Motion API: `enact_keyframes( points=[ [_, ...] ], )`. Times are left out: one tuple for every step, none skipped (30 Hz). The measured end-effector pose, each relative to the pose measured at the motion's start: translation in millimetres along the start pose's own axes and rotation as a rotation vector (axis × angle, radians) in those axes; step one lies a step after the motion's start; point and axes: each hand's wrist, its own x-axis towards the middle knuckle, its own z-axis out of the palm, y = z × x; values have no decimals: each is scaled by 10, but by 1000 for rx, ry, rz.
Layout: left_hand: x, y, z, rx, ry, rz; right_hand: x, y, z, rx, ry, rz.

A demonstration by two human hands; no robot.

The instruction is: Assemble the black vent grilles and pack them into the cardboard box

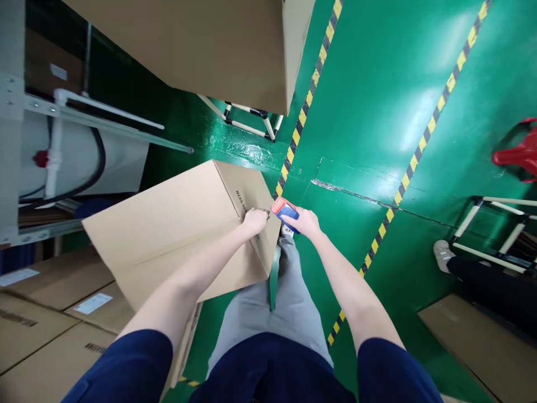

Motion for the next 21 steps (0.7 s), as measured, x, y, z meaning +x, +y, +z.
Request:
enact_keyframes(
  points=[
    [6,49,-39,-68,51,-12,-111,94,-13,165,32,-42],
    [-7,89,-90,-174,99,-21,-220,153,-15,310,47,-87],
    [-37,117,-154,-332,132,-29,-322,174,-10,434,57,-124],
    [-83,132,-228,-537,145,-38,-410,160,1,530,71,-149],
    [-139,132,-309,-778,138,-54,-482,117,16,596,89,-163],
    [-199,119,-392,-1026,114,-78,-535,49,32,638,108,-172],
    [-258,92,-471,-1248,81,-108,-569,-36,47,662,127,-178],
    [-310,54,-543,-1409,51,-141,-584,-134,61,678,143,-181],
    [-351,6,-604,-1489,29,-166,-582,-240,71,689,156,-183],
    [-377,-51,-657,-1520,17,-181,-565,-353,76,698,165,-182],
    [-382,-120,-705,-1516,14,-182,-537,-472,78,701,175,-177],
    [-366,-201,-757,-1486,21,-171,-503,-598,76,693,187,-165],
    [-325,-300,-825,-1436,36,-148,-470,-728,74,672,204,-143],
    [-260,-419,-920,-1372,58,-116,-443,-860,75,639,223,-114],
    [-170,-561,-1053,-1297,98,-79,-429,-990,83,601,244,-79],
    [-57,-729,-1226,-1213,173,-49,-433,-1112,102,567,263,-42],
    [74,-918,-1439,-1123,289,-30,-456,-1221,136,546,275,-9],
    [218,-1124,-1680,-1029,434,-22,-498,-1311,187,544,281,18],
    [371,-1336,-1932,-936,592,-20,-554,-1383,253,559,283,40],
    [526,-1543,-2175,-853,730,-23,-617,-1437,330,591,282,60],
    [676,-1732,-2386,-787,820,-20,-680,-1475,413,628,283,82]
  ],
)
